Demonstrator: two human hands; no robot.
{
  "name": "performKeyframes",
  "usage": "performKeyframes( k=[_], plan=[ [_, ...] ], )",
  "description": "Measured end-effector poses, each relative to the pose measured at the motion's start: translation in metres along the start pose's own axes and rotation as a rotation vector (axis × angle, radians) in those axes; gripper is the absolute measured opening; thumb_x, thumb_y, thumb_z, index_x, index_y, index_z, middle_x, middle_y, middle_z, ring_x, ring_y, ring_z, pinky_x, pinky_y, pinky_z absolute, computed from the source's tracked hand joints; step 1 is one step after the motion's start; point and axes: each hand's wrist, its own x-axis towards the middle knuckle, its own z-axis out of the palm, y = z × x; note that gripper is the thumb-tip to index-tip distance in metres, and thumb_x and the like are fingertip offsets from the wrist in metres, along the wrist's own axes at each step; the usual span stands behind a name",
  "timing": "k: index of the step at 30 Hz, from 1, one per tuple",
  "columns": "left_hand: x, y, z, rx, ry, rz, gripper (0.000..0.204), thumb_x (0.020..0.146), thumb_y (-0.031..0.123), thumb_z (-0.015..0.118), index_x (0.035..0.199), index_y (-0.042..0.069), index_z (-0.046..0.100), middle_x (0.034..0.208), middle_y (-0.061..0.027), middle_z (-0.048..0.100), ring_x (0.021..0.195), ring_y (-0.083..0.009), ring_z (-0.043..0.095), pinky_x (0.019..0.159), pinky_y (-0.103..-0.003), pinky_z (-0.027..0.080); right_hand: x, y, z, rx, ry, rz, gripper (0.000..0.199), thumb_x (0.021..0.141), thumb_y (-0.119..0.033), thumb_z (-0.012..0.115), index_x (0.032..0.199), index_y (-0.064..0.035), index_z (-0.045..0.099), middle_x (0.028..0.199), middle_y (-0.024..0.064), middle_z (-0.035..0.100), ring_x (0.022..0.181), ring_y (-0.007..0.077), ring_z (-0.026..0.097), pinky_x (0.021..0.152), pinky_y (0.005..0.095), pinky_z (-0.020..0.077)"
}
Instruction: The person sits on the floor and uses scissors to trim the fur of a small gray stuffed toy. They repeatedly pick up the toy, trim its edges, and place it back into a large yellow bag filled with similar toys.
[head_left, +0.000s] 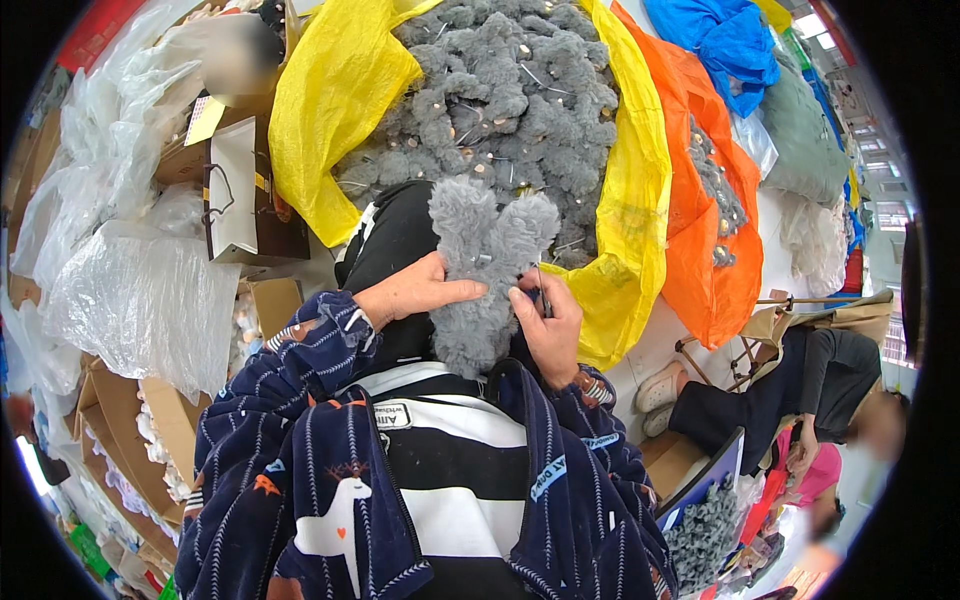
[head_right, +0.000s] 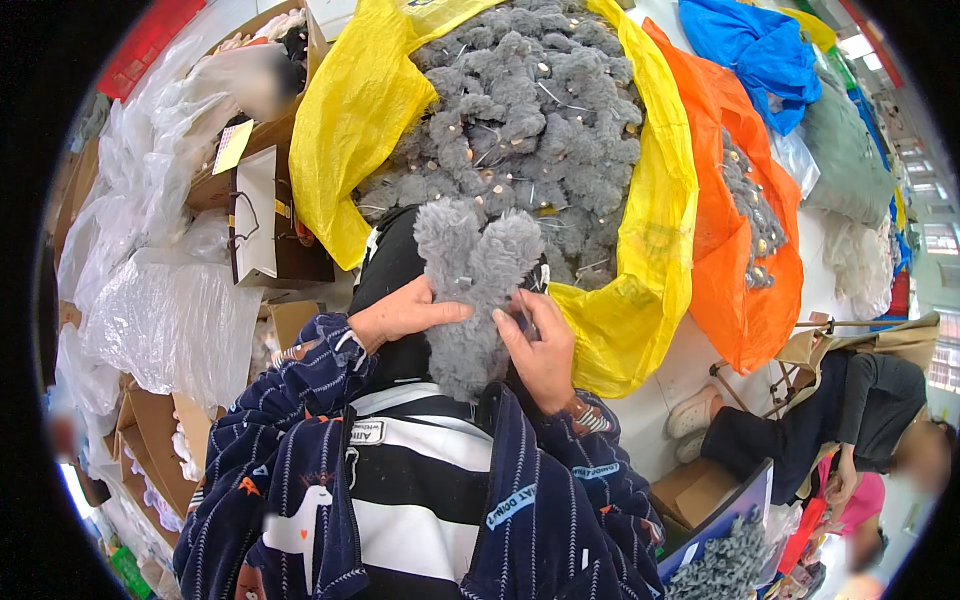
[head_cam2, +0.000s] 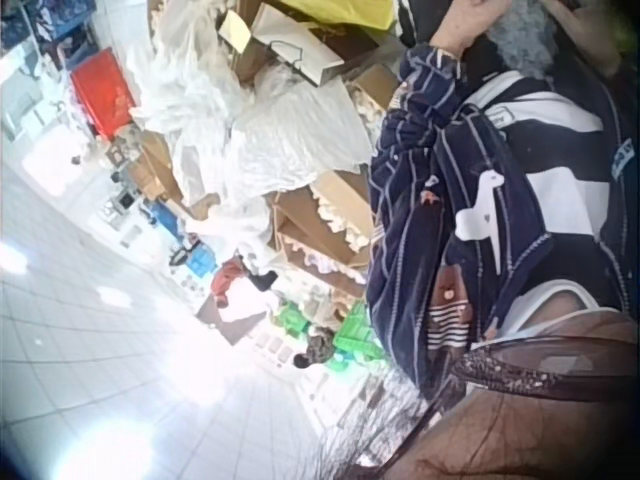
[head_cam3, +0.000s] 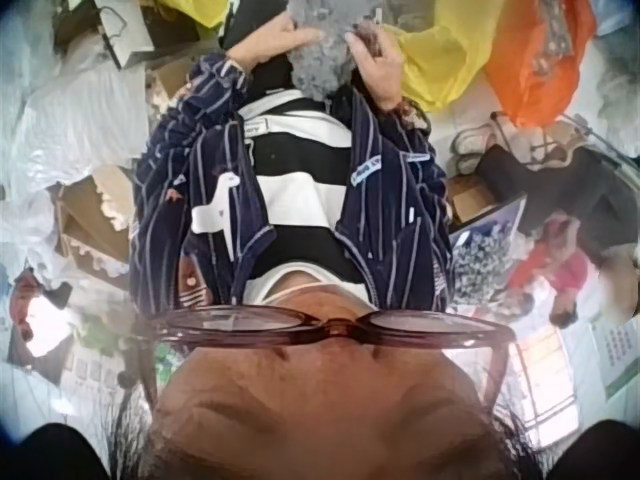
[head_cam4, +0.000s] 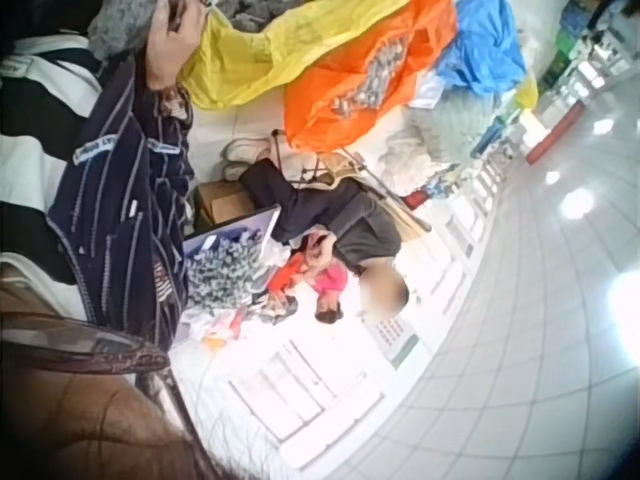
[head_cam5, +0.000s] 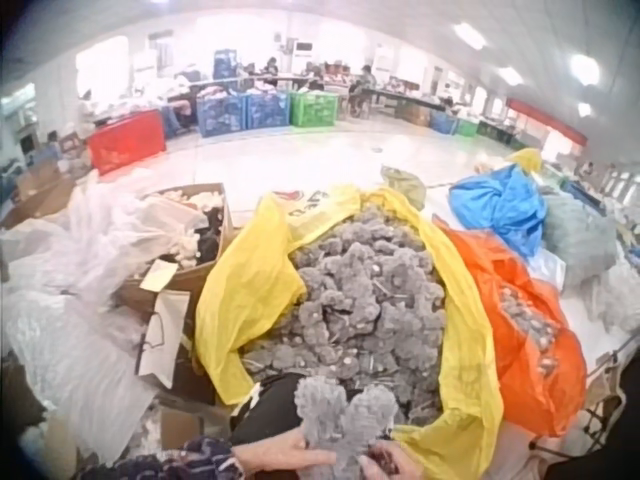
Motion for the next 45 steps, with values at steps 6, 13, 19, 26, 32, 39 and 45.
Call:
performKeyframes(
  k=[6,13,19,26,32,39,45],
  plan=[
    [0.006,-0.014,-0.009,0.08,0.01,-0.114,0.046,0.081,0.011,0.061,0.123,0.001,0.047,0.114,-0.0052,0.055,0.103,-0.0133,0.05,0.091,-0.029,0.039,0.016,0.012,0.012,0.022,-0.053,0.123,0.022,0.079,-0.01,0.065,0.094,0.0034,0.058,0.083,0.0047,0.06,0.073,0.0108,0.053,0.066,0.0246,0.043],
    [0.009,-0.011,-0.004,0.065,0.042,0.035,0.043,0.082,0.011,0.061,0.121,0.002,0.049,0.113,-0.0036,0.056,0.103,-0.0123,0.05,0.09,-0.028,0.039,0.026,0.008,0.02,0.406,-0.079,0.298,0.022,0.081,-0.011,0.065,0.098,0.0021,0.059,0.087,0.0019,0.063,0.076,0.0075,0.055,0.068,0.0224,0.0444],
    [0.011,-0.012,-0.003,-0.025,0.041,0.041,0.042,0.082,0.01,0.059,0.122,0.001,0.047,0.113,-0.004,0.055,0.103,-0.0134,0.05,0.091,-0.029,0.039,0.024,0.011,0.022,0.34,-0.058,0.177,0.02,0.081,-0.011,0.064,0.097,0.0021,0.06,0.085,0.0018,0.063,0.074,0.0072,0.054,0.066,0.0218,0.0439],
    [0.011,-0.011,0.0,0.023,0.064,0.133,0.044,0.082,0.008,0.058,0.123,0.001,0.045,0.114,-0.0047,0.055,0.103,-0.0132,0.05,0.091,-0.029,0.039,0.032,0.01,0.021,0.482,-0.117,0.414,0.017,0.082,-0.015,0.063,0.092,-0.0008,0.061,0.077,-0.0013,0.061,0.066,0.0047,0.051,0.059,0.0201,0.0402],
    [0.01,-0.008,0.001,0.008,0.029,0.081,0.042,0.083,0.009,0.058,0.122,0.0,0.046,0.113,-0.0049,0.055,0.102,-0.0125,0.05,0.09,-0.029,0.04,0.029,0.026,0.018,0.67,-0.126,0.592,0.014,0.083,-0.018,0.062,0.089,-0.0057,0.062,0.078,-0.0021,0.06,0.063,0.0035,0.048,0.057,0.019,0.0371],
    [0.012,-0.01,-0.006,-0.061,0.002,-0.024,0.041,0.082,0.008,0.058,0.121,0.0,0.048,0.111,-0.0044,0.057,0.098,-0.0123,0.052,0.087,-0.029,0.042,0.021,0.025,0.021,0.48,-0.057,0.388,0.017,0.085,-0.013,0.06,0.096,-0.0006,0.061,0.089,0.0013,0.062,0.077,0.0083,0.054,0.069,0.0231,0.0434],
    [0.013,-0.014,0.007,0.003,0.117,0.08,0.033,0.084,0.013,0.059,0.113,-0.001,0.054,0.102,-0.0037,0.06,0.093,-0.0113,0.054,0.081,-0.027,0.044,0.017,0.027,0.022,0.425,-0.06,0.331,0.018,0.085,-0.01,0.061,0.099,0.0008,0.059,0.09,0.0017,0.062,0.079,0.0089,0.054,0.071,0.0237,0.044]
  ],
)
